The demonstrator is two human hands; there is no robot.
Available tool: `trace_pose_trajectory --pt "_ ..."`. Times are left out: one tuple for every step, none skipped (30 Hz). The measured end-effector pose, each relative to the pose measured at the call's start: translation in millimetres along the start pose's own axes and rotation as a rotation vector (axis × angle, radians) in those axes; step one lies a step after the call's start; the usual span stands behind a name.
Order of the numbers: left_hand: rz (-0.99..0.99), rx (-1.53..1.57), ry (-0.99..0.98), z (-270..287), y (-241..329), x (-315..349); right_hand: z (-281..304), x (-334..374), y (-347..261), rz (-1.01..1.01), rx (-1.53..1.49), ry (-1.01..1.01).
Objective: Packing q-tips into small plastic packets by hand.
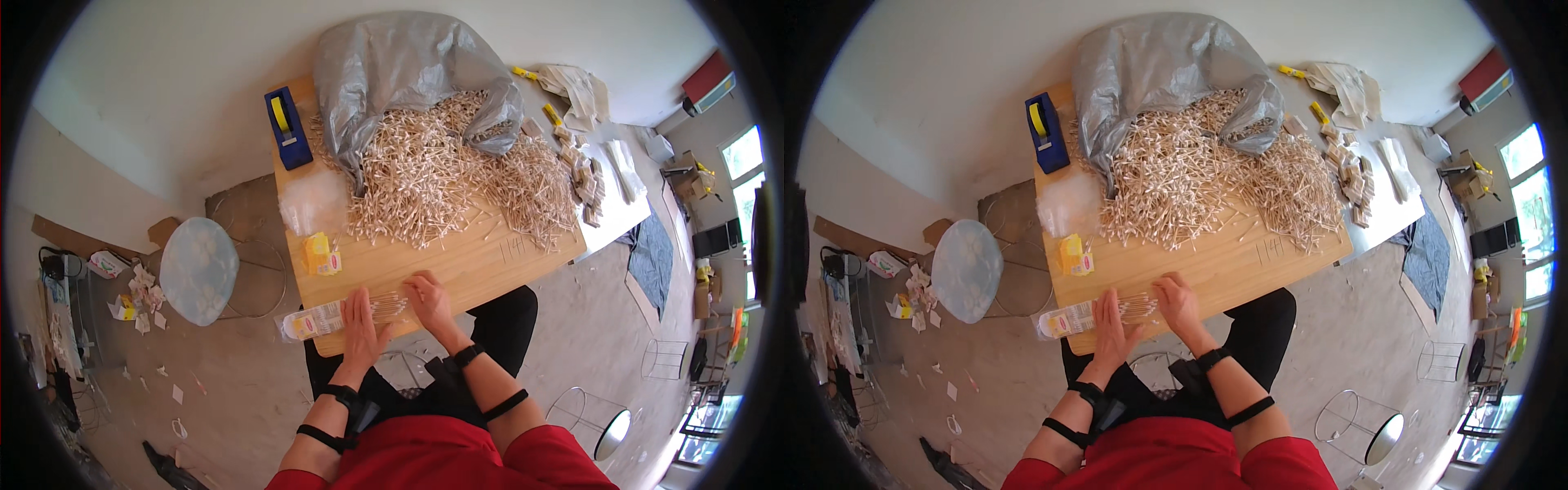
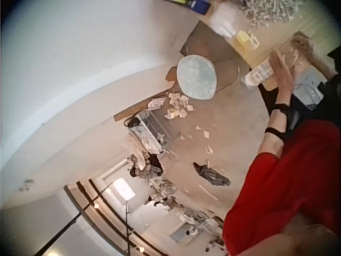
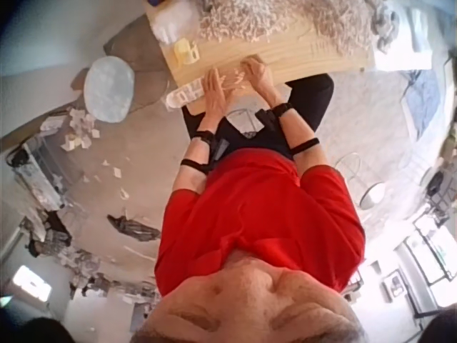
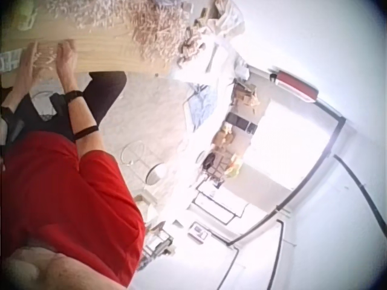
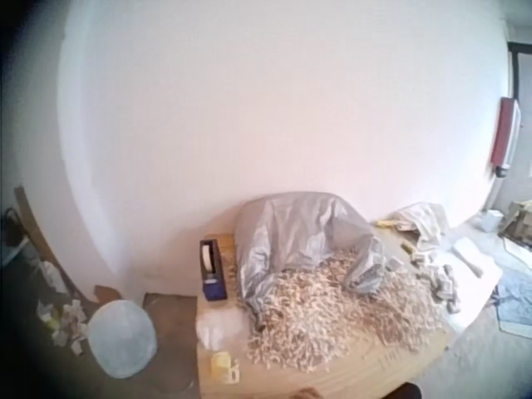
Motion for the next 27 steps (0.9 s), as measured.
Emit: trace_pose_trajectory --pt "0.003 -0.008 -0.005 1.6 2.0 -3.7 16.1 11.4 9.9 -0.098 -0.034 0.141" --pt "0.007 -0.015 -0.009 2.9 4.1 -7.4 17.3 22.1 9.0 -0.101 -0.031 0.141" --pt "0.007 -0.014 -0.009 2.9 5.7 -11.0 22.2 33.1 7.9 -0.112 -0.013 0.184" --pt "0.037 0.0 0.012 4.5 5.0 -14.4 26.4 42.1 7.4 -0.123 0.004 0.226" --pt "0.068 0.014 0.034 6.9 4.2 -16.2 25.0 47.9 6.6 -0.122 0.004 0.223" --pt "0.068 0.016 0.028 5.9 5.9 -17.3 25.6 52.2 3.1 -0.113 0.026 0.236" --pt "0.104 0.07 0.027 6.1 4.1 -17.8 25.2 54.3 0.6 -0.104 0.048 0.248" --pt "0.142 0.122 0.027 5.6 0.9 -17.6 22.4 54.4 0.7 -0.109 0.047 0.245" --pt "0.141 0.121 0.024 4.5 -1.3 -15.2 20.8 53.0 -3.1 -0.085 -0.005 0.261" --pt "0.124 0.162 0.103 12.2 -4.0 -10.4 18.1 50.8 -6.4 -0.062 -0.058 0.277" --pt "0.107 0.201 0.183 18.8 -6.6 -6.9 13.0 45.1 -6.0 -0.067 -0.061 0.276" --pt "0.115 0.197 0.179 14.8 -8.7 -5.3 4.1 38.9 -7.3 -0.062 -0.126 0.257" --pt "0.184 0.264 0.207 10.1 -16.7 -5.1 -5.5 35.6 -10.6 -0.058 -0.192 0.237" --pt "0.249 0.335 0.235 5.9 -20.9 -9.6 -13.3 33.8 -12.6 -0.064 -0.192 0.235" --pt "0.253 0.334 0.23 0.5 -16.7 -13.6 -24.6 31.9 -14.0 -0.085 -0.194 0.204" --pt "0.237 0.339 0.218 -3.1 -7.5 -18.8 -33.9 31.0 -12.7 -0.105 -0.197 0.171" --pt "0.221 0.344 0.204 -4.1 -0.3 -22.2 -37.3 31.6 -11.8 -0.111 -0.198 0.168" --pt "0.248 0.368 0.226 -2.4 -2.9 -21.5 -36.6 34.0 -10.0 -0.115 -0.214 0.209" --pt "0.251 0.368 0.221 -1.2 -4.3 -21.7 -34.5 36.3 -6.9 -0.12 -0.228 0.252" --pt "0.27 0.38 0.233 2.9 -9.8 -21.1 -30.7 38.1 1.6 -0.143 -0.318 0.28" --pt "0.294 0.388 0.245 8.8 -15.6 -18.0 -26.7 37.9 4.7 -0.151 -0.319 0.277" --pt "0.301 0.386 0.239 13.2 -19.5 -16.2 -20.6 36.0 7.3 -0.14 -0.312 0.286" --pt "0.276 0.394 0.236 18.8 -20.8 -15.5 -16.3 34.2 9.2 -0.129 -0.305 0.296" --pt "0.245 0.407 0.23 22.3 -19.5 -17.4 -13.9 31.4 12.5 -0.127 -0.294 0.294" --pt "0.248 0.409 0.223 25.3 -18.8 -16.4 -10.5 31.9 15.0 -0.133 -0.291 0.295" --pt "0.141 0.279 0.147 24.5 -4.7 -17.1 -8.9 32.1 16.3 -0.131 -0.305 0.272" --pt "0.038 0.143 0.076 23.4 5.7 -15.7 -10.4 30.8 13.2 -0.124 -0.328 0.244"
Point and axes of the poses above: each hand's wrist, its own x-axis away from the middle knuckle, its own z-axis out of the back of the hand, y = z × x, the point moved 10 cm from there along -x, towards the middle knuckle, and after that the axes turned 3 degrees about z, right-handed, at the moved point
